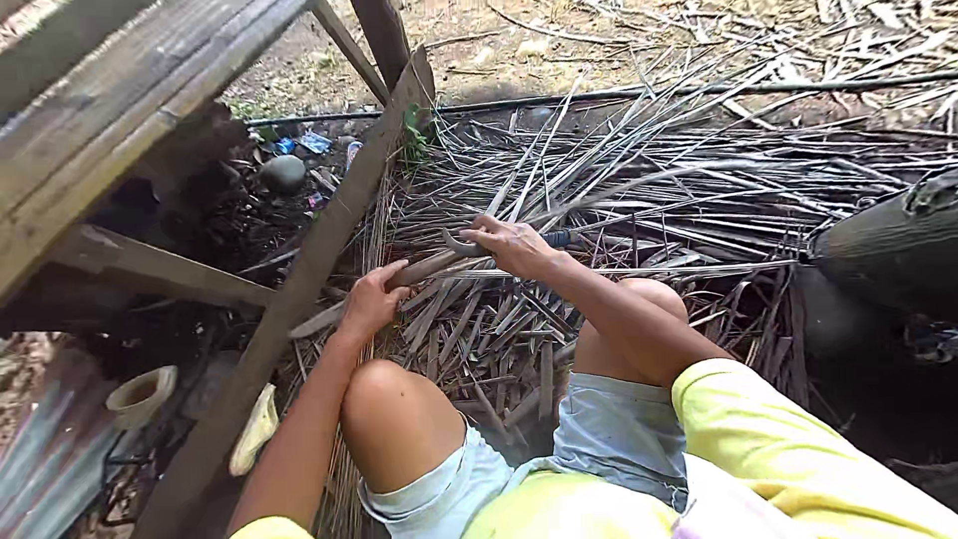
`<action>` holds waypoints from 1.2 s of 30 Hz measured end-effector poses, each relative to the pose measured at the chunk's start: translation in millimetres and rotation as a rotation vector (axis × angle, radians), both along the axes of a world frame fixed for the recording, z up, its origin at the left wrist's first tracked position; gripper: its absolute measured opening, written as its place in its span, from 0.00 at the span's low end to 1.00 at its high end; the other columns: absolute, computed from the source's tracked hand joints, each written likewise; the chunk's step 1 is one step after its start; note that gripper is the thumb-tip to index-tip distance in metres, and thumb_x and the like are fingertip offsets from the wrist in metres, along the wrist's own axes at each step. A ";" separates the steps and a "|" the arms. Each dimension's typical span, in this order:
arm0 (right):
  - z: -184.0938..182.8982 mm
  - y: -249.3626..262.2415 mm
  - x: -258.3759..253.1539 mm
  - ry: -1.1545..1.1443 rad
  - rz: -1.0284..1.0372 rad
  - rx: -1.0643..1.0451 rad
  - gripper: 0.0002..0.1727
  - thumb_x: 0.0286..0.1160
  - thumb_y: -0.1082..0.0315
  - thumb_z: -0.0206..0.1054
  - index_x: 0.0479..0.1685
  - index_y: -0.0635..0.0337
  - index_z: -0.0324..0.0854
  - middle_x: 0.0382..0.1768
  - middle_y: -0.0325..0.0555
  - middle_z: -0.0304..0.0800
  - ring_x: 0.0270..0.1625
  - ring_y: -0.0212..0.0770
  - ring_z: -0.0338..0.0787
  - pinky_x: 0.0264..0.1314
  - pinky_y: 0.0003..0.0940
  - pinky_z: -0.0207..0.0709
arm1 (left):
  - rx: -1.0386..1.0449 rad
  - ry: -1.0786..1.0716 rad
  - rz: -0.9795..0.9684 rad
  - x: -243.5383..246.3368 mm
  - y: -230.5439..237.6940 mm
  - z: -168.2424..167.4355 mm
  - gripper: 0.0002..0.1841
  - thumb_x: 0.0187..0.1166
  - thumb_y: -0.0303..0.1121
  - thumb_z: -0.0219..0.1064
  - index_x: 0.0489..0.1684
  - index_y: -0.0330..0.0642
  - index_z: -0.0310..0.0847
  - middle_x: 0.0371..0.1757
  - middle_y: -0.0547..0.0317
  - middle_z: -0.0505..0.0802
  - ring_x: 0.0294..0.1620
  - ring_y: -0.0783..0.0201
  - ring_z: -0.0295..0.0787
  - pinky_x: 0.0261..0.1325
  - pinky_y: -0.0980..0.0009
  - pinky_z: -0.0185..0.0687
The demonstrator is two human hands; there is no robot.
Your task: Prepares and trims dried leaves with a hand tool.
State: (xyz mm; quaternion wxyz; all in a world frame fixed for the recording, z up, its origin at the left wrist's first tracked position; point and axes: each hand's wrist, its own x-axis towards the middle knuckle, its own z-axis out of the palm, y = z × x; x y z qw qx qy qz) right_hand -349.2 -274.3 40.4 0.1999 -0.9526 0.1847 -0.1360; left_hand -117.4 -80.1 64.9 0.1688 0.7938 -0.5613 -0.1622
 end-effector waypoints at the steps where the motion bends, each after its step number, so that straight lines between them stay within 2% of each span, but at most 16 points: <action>1: 0.4 -1.6 -5.8 -0.124 -0.042 0.008 0.33 0.70 0.83 0.64 0.78 0.51 0.79 0.74 0.60 0.79 0.54 0.63 0.92 0.52 0.63 0.85 | -0.022 0.084 0.060 5.3 8.8 -3.0 0.25 0.82 0.32 0.72 0.79 0.49 0.80 0.70 0.41 0.89 0.69 0.38 0.87 0.71 0.33 0.77; 4: 16.1 -13.9 -27.6 -0.392 -0.357 0.106 0.19 0.82 0.74 0.62 0.70 0.63 0.82 0.63 0.62 0.86 0.51 0.62 0.92 0.53 0.62 0.85 | -0.076 0.255 0.231 33.5 38.4 -12.5 0.29 0.75 0.30 0.78 0.79 0.44 0.80 0.69 0.42 0.90 0.66 0.45 0.89 0.71 0.41 0.80; 6: 23.3 -34.5 -41.4 -0.497 -0.576 0.371 0.18 0.90 0.65 0.56 0.67 0.68 0.81 0.52 0.58 0.90 0.48 0.52 0.91 0.56 0.51 0.83 | -0.101 0.361 0.352 52.6 65.3 -23.7 0.32 0.69 0.23 0.81 0.78 0.40 0.80 0.65 0.44 0.92 0.60 0.57 0.91 0.67 0.55 0.84; 9: 18.9 -66.7 -50.7 -0.759 -0.740 0.925 0.20 0.95 0.56 0.51 0.61 0.65 0.78 0.31 0.41 0.90 0.15 0.28 0.76 0.19 0.24 0.72 | -0.088 0.495 0.424 61.6 103.6 -30.9 0.31 0.69 0.19 0.78 0.76 0.36 0.80 0.55 0.52 0.94 0.46 0.75 0.89 0.54 0.76 0.85; 10: 19.7 -73.2 -52.7 -0.857 -0.723 1.099 0.21 0.95 0.54 0.50 0.61 0.63 0.77 0.31 0.40 0.91 0.12 0.26 0.74 0.15 0.22 0.71 | -0.070 0.535 0.426 61.0 111.8 -30.1 0.30 0.69 0.17 0.77 0.75 0.35 0.80 0.54 0.54 0.94 0.45 0.78 0.89 0.53 0.79 0.85; 12: 23.0 -82.7 -55.9 -0.992 -0.608 1.284 0.23 0.96 0.50 0.47 0.68 0.58 0.74 0.40 0.39 0.92 0.14 0.26 0.75 0.17 0.21 0.72 | -0.016 0.580 0.406 61.8 122.7 -28.3 0.29 0.70 0.16 0.75 0.74 0.35 0.80 0.53 0.56 0.95 0.45 0.79 0.90 0.52 0.80 0.85; 15: 27.2 -92.3 -53.8 -1.161 -0.498 1.325 0.21 0.95 0.49 0.47 0.66 0.55 0.73 0.45 0.38 0.94 0.17 0.24 0.77 0.19 0.19 0.72 | 0.103 0.601 0.337 72.2 130.4 -25.3 0.27 0.70 0.17 0.73 0.72 0.34 0.81 0.52 0.57 0.95 0.44 0.78 0.90 0.53 0.80 0.84; 18: 24.5 -97.5 -49.2 -1.280 -0.638 1.331 0.13 0.94 0.56 0.54 0.56 0.56 0.73 0.36 0.38 0.89 0.17 0.25 0.76 0.18 0.19 0.72 | 0.274 0.600 0.266 90.1 125.6 -16.5 0.25 0.72 0.19 0.70 0.73 0.33 0.80 0.55 0.54 0.94 0.48 0.76 0.89 0.56 0.77 0.83; 20: 18.2 -93.5 -41.0 -1.340 -0.767 1.342 0.07 0.91 0.66 0.55 0.48 0.59 0.75 0.29 0.39 0.84 0.17 0.28 0.78 0.18 0.22 0.76 | 0.378 0.557 0.203 92.8 103.4 -3.1 0.24 0.76 0.22 0.68 0.74 0.34 0.79 0.52 0.54 0.92 0.42 0.73 0.88 0.50 0.75 0.85; 22: 12.4 -79.9 -25.3 -1.319 -0.815 1.403 0.07 0.91 0.67 0.53 0.47 0.59 0.73 0.28 0.39 0.83 0.17 0.29 0.79 0.20 0.24 0.79 | 0.429 0.496 0.138 72.2 61.9 22.9 0.24 0.81 0.24 0.67 0.77 0.32 0.75 0.50 0.49 0.91 0.39 0.68 0.87 0.49 0.70 0.85; 24: 7.3 -60.3 -3.3 -1.259 -0.821 1.477 0.08 0.91 0.66 0.53 0.52 0.61 0.72 0.29 0.41 0.82 0.18 0.31 0.79 0.22 0.25 0.80 | 0.427 0.416 0.081 37.7 11.0 46.7 0.22 0.85 0.29 0.67 0.76 0.33 0.78 0.47 0.45 0.92 0.39 0.61 0.87 0.51 0.62 0.85; 27: 6.1 -33.5 20.9 -1.193 -0.817 1.573 0.08 0.91 0.66 0.54 0.50 0.62 0.71 0.28 0.42 0.83 0.16 0.31 0.79 0.19 0.26 0.80 | 0.392 0.281 -0.058 -22.9 -61.0 61.4 0.23 0.89 0.40 0.64 0.77 0.36 0.78 0.52 0.39 0.91 0.43 0.51 0.88 0.54 0.51 0.84; 29: 7.2 -23.3 24.4 -1.133 -0.791 1.626 0.09 0.92 0.65 0.54 0.49 0.62 0.72 0.28 0.42 0.82 0.16 0.32 0.79 0.18 0.26 0.79 | 0.294 0.195 -0.156 -52.6 -91.7 49.7 0.21 0.88 0.41 0.67 0.70 0.36 0.83 0.49 0.39 0.92 0.42 0.49 0.89 0.53 0.47 0.84; 31: 7.2 -19.4 20.1 -1.017 -0.768 1.634 0.14 0.94 0.58 0.53 0.51 0.61 0.74 0.27 0.42 0.83 0.16 0.32 0.79 0.18 0.26 0.78 | 0.202 0.173 -0.177 -65.3 -106.8 29.3 0.16 0.90 0.38 0.63 0.62 0.35 0.87 0.46 0.41 0.93 0.45 0.49 0.91 0.58 0.47 0.83; 34: 5.7 -20.1 3.2 -0.685 -0.791 1.543 0.29 0.89 0.41 0.54 0.71 0.57 0.71 0.36 0.45 0.87 0.18 0.32 0.77 0.18 0.27 0.72 | 0.187 0.203 -0.097 -50.5 -106.3 5.6 0.18 0.94 0.38 0.55 0.56 0.34 0.87 0.35 0.46 0.90 0.34 0.54 0.86 0.49 0.52 0.83; 36: 2.0 -22.3 -9.9 -0.482 -0.796 1.366 0.34 0.87 0.35 0.53 0.76 0.54 0.66 0.46 0.47 0.87 0.21 0.35 0.78 0.21 0.30 0.73 | 0.254 0.235 -0.039 -29.5 -98.6 3.0 0.18 0.95 0.39 0.55 0.54 0.34 0.88 0.33 0.48 0.90 0.32 0.56 0.83 0.45 0.53 0.81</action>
